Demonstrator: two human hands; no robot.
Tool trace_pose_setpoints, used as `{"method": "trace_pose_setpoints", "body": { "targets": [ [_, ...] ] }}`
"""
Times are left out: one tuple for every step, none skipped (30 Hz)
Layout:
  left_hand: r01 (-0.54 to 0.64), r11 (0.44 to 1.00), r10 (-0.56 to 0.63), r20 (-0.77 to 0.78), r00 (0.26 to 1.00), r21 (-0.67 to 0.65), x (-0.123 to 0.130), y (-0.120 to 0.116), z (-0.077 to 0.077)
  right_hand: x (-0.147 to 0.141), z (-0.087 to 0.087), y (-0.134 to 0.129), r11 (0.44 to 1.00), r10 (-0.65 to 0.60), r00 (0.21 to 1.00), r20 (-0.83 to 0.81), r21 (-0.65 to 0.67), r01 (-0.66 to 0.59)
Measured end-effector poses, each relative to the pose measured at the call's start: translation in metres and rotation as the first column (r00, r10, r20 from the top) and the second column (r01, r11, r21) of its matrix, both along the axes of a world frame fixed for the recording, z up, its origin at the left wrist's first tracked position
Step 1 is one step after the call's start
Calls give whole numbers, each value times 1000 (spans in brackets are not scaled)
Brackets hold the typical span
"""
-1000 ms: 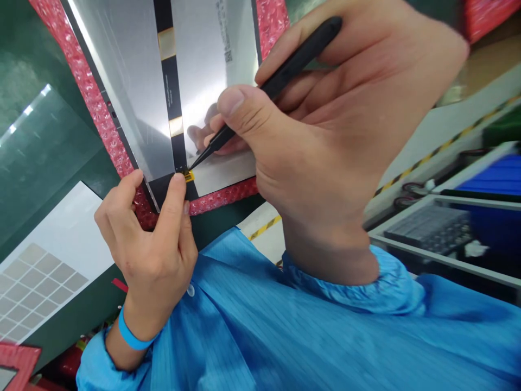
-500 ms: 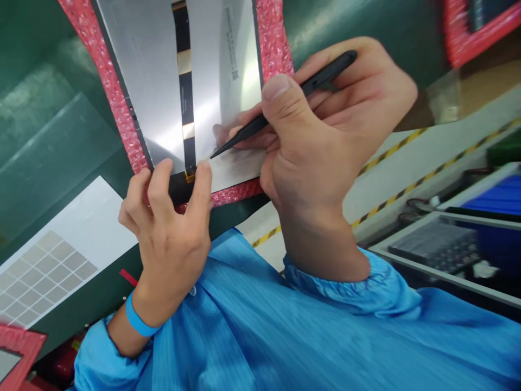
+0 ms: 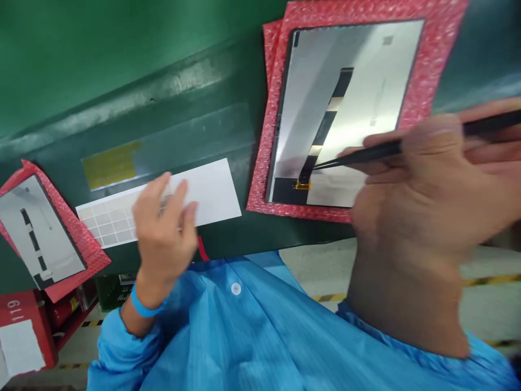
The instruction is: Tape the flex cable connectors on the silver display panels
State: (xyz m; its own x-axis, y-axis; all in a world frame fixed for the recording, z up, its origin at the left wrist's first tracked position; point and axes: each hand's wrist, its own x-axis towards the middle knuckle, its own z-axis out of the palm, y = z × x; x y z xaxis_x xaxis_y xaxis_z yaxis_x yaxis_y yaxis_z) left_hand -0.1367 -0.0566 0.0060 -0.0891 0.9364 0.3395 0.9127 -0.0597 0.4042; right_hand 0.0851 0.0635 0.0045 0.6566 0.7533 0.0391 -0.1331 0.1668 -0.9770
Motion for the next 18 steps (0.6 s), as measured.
{"method": "trace_pose_setpoints", "body": {
  "targets": [
    [-42, 999, 42, -2, 999, -6, -18, -5, -2, -17, 3, -3, 988, 132, 990, 55, 71, -136],
    [-73, 997, 73, -17, 997, -24, -33, -9, -5, -35, 5, -5, 949, 271, 955, 121, 131, -286],
    [-89, 995, 86, -41, 995, -51, -44, -13, -9, -54, 4, -6, 893, 401, 901, 164, 152, -424],
    [-92, 993, 86, -70, 994, -79, -51, -15, -13, -73, 1, -7, 839, 504, 846, 175, 130, -528],
    [-89, 991, 79, -96, 992, -104, -54, -17, -17, -89, -3, -6, 789, 586, 791, 178, 100, -607],
    [-89, 988, 75, -114, 991, -123, -55, -18, -20, -103, -9, -5, 742, 649, 740, 178, 67, -667],
    [-92, 986, 75, -123, 990, -137, -54, -18, -22, -114, -15, -3, 703, 693, 696, 186, 37, -710],
    [-97, 984, 79, -124, 989, -148, -51, -18, -23, -121, -21, -1, 671, 724, 661, 196, 18, -741],
    [-100, 983, 82, -119, 989, -154, -49, -18, -23, -125, -26, 1, 648, 745, 635, 204, 8, -762],
    [-103, 982, 85, -114, 990, -159, -47, -18, -23, -127, -30, 2, 635, 755, 622, 210, 5, -773],
    [-105, 981, 88, -110, 990, -164, -45, -17, -22, -126, -34, 3, 631, 757, 617, 213, 3, -775],
    [-106, 980, 89, -107, 990, -167, -45, -17, -22, -125, -36, 4, 635, 755, 620, 214, -1, -773],
    [-107, 980, 90, -103, 991, -168, -44, -17, -22, -123, -37, 4, 643, 750, 627, 213, -8, -766],
    [-108, 980, 92, -99, 991, -167, -44, -17, -22, -122, -37, 4, 651, 745, 633, 211, -18, -759],
    [-108, 980, 93, -96, 991, -166, -44, -17, -22, -121, -36, 4, 655, 743, 637, 208, -29, -755],
    [-107, 980, 92, -96, 991, -165, -45, -18, -22, -120, -35, 4, 653, 746, 634, 205, -41, -756],
    [-105, 981, 90, -97, 991, -163, -45, -18, -22, -120, -33, 4, 646, 754, 626, 201, -51, -762],
    [-103, 982, 87, -99, 991, -161, -44, -18, -22, -120, -32, 4, 637, 762, 616, 198, -59, -769]
  ]
}}
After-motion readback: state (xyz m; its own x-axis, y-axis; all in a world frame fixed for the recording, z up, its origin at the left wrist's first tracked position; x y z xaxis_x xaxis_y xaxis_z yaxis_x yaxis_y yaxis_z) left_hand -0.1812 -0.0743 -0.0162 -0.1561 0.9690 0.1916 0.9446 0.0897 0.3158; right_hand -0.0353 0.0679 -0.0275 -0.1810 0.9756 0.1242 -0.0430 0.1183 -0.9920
